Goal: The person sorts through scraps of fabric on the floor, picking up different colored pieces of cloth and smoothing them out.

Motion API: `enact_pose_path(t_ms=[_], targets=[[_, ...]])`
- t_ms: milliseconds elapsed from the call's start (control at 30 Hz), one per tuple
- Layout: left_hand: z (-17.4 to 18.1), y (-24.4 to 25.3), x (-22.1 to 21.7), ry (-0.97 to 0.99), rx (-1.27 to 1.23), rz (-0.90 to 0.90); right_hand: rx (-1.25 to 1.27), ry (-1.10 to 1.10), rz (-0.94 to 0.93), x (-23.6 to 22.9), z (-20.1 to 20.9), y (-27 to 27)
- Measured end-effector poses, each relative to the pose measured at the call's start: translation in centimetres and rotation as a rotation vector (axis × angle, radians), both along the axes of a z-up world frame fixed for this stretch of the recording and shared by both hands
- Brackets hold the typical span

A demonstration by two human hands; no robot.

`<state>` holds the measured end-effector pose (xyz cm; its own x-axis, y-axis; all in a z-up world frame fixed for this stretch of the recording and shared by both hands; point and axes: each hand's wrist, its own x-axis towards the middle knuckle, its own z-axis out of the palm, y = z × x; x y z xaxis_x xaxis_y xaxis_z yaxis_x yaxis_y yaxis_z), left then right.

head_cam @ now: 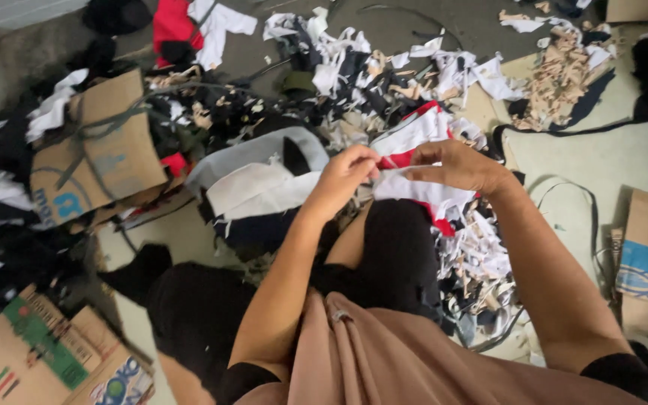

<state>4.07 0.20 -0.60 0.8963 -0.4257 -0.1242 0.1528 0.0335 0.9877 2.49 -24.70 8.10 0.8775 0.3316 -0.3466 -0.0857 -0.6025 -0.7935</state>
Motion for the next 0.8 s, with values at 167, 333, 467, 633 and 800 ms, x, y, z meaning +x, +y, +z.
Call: enact_pose_path(t_ms=[167, 333, 467, 633, 800], targets=[[5.9, 4.2, -4.7, -0.120, -0.010, -0.138, 0.269, 0.159, 0.002, -2.2, 3.3, 6.2], [5.3, 7.9, -8.9, -0.042, -0.107, -0.190, 0.385, 0.201, 0.058, -4.3, 3.5, 10.8], [2.5, 11.6, -10.2, 0.031, 0.079, -0.163, 0.390, 0.211, 0.086, -4.4, 1.1, 12.0], [4.3, 16.2, -10.6, 0.010, 0.166, 0.049, 0.220, 0.271, 0.207, -3.9, 2.3, 14.5], [3.4, 19.2, -8.0, 0.102, 0.319, 0.290, 0.267, 0.232, 0.156, 0.6, -3.0, 15.7]])
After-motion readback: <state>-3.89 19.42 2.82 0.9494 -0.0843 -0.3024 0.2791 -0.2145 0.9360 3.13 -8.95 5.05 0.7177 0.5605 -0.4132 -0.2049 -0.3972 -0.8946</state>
